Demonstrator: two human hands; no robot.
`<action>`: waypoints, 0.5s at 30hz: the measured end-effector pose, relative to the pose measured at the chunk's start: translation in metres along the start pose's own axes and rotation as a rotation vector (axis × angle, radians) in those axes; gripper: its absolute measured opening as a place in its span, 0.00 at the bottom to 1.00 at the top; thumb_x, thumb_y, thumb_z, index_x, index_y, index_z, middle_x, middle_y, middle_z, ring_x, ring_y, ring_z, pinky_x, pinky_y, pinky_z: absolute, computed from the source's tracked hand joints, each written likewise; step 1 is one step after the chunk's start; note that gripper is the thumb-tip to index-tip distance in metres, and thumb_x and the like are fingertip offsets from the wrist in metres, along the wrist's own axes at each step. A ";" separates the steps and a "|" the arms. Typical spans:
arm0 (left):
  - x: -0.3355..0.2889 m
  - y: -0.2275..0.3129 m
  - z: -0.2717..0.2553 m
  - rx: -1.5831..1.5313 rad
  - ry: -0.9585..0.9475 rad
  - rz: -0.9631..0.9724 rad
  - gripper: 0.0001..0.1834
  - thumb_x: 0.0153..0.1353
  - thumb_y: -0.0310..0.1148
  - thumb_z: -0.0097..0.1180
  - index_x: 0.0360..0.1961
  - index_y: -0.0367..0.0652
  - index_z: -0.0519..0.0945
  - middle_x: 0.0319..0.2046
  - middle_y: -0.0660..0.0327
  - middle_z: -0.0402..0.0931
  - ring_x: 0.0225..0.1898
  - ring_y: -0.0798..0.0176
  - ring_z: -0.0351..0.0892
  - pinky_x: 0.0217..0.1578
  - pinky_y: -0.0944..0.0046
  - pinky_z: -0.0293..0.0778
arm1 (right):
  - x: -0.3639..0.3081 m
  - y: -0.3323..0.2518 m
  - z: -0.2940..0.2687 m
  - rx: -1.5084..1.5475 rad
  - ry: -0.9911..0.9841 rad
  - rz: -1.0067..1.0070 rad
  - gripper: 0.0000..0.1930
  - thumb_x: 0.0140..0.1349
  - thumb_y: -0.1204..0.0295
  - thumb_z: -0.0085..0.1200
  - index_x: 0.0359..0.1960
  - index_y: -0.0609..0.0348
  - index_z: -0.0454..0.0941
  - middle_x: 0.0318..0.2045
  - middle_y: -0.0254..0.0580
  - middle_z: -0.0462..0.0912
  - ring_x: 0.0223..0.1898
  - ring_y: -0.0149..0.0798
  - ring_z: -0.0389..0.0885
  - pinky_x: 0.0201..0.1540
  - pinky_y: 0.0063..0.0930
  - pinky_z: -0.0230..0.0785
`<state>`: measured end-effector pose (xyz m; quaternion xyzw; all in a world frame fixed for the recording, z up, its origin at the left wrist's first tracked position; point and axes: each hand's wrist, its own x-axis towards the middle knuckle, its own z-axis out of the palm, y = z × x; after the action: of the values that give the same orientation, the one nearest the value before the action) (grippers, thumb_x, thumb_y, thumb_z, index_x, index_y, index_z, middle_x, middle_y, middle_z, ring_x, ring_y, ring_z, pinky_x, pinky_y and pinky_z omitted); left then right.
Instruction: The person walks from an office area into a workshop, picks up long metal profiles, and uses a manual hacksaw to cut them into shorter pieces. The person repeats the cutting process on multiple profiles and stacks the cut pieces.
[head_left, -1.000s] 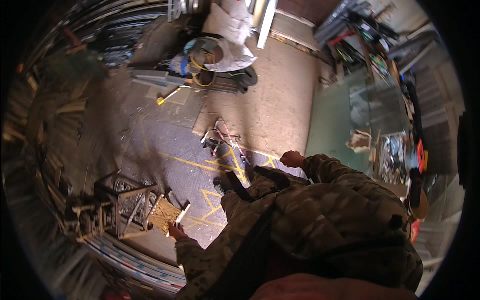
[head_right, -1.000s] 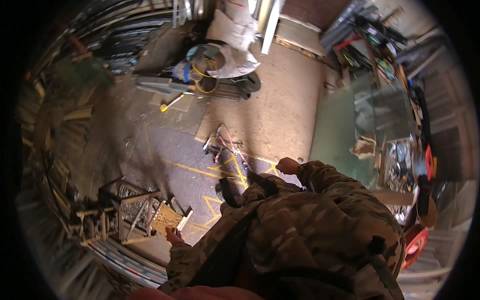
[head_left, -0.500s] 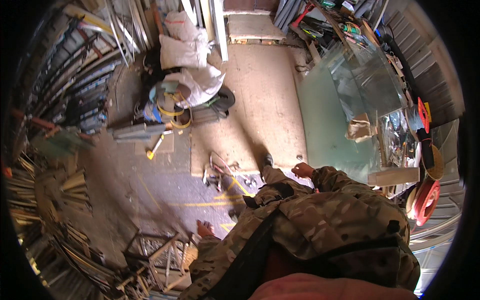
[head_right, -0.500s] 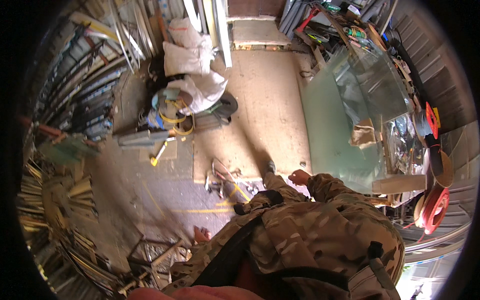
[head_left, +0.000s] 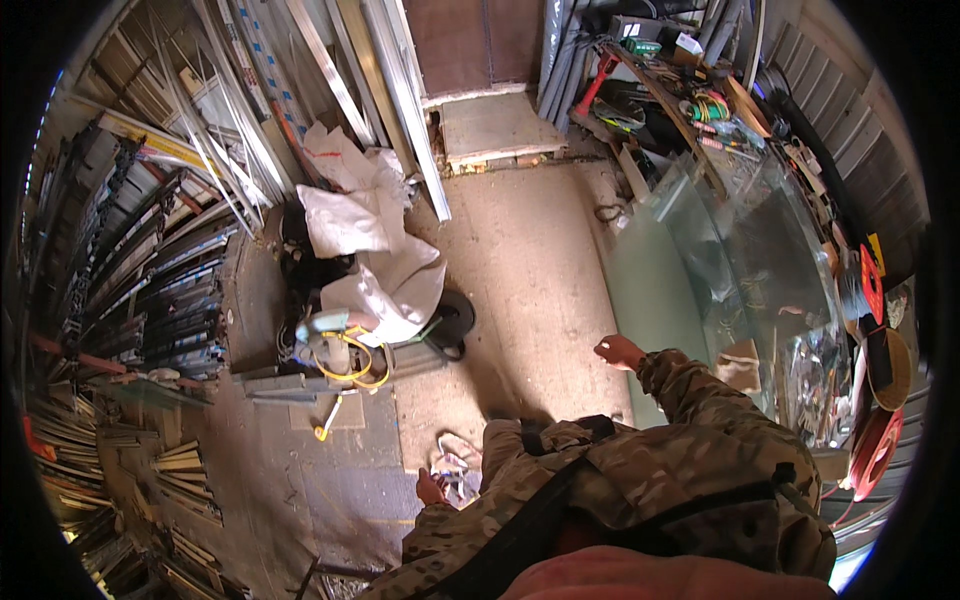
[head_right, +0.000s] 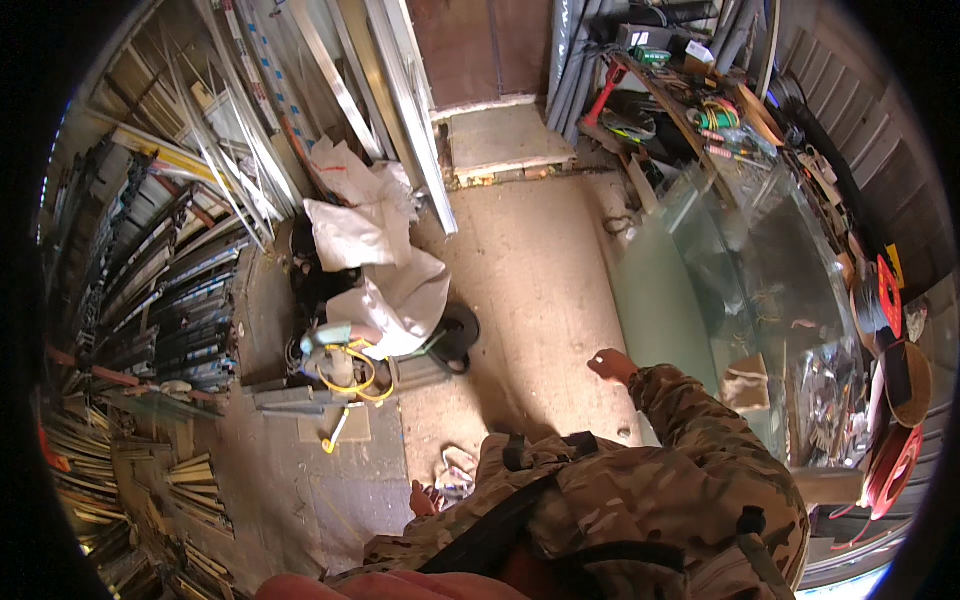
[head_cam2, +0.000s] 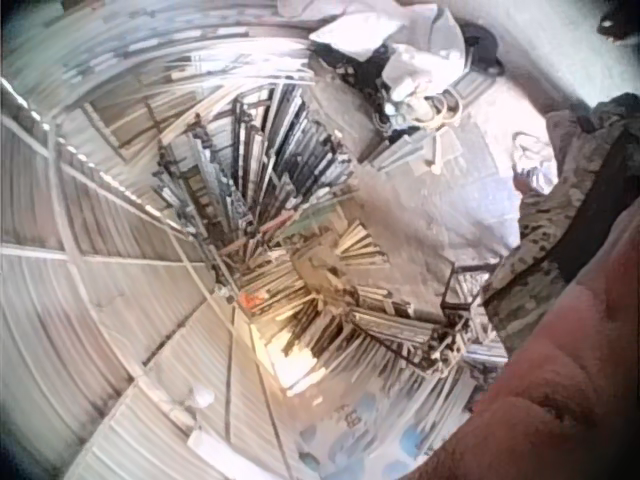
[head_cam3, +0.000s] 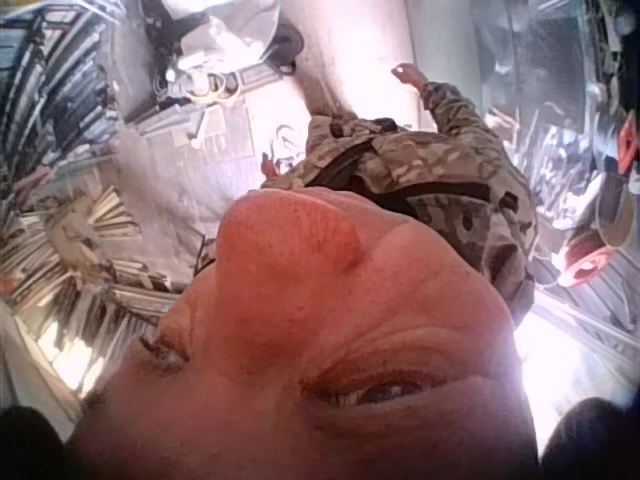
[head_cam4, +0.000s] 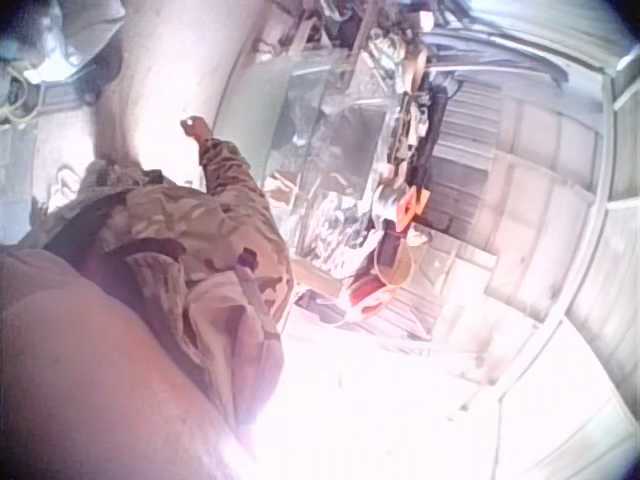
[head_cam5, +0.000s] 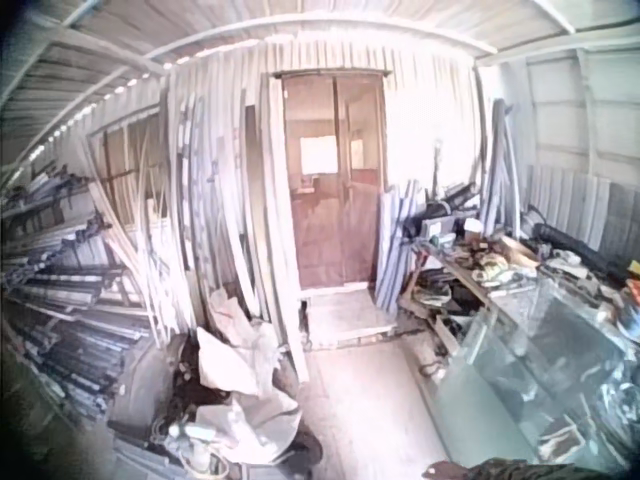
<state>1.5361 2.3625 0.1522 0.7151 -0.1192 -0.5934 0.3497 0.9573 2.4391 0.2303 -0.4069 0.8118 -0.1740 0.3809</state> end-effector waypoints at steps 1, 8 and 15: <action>0.013 0.012 0.014 0.007 -0.023 -0.007 0.33 0.62 0.55 0.50 0.58 0.40 0.65 0.41 0.56 0.72 0.29 0.60 0.72 0.23 0.59 0.69 | 0.021 -0.011 -0.007 -0.010 -0.004 -0.030 0.27 0.60 0.51 0.48 0.42 0.67 0.80 0.43 0.59 0.80 0.47 0.59 0.76 0.51 0.46 0.68; 0.152 0.091 0.132 0.086 0.031 -0.090 0.33 0.61 0.60 0.49 0.54 0.43 0.69 0.36 0.56 0.72 0.32 0.53 0.73 0.29 0.52 0.71 | 0.139 -0.030 -0.045 -0.039 -0.091 -0.008 0.24 0.62 0.51 0.47 0.35 0.64 0.79 0.26 0.53 0.82 0.28 0.55 0.78 0.36 0.49 0.70; 0.205 0.285 0.288 -0.189 -0.532 0.078 0.18 0.62 0.53 0.50 0.26 0.50 0.69 0.18 0.69 0.63 0.16 0.72 0.61 0.14 0.73 0.53 | 0.218 -0.055 -0.105 0.167 -0.043 0.179 0.23 0.64 0.59 0.46 0.16 0.64 0.76 0.11 0.45 0.72 0.16 0.46 0.71 0.22 0.38 0.65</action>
<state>1.3923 1.9319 0.1641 0.4932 -0.1783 -0.7548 0.3941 0.8234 2.2298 0.2271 -0.3030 0.8192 -0.1975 0.4451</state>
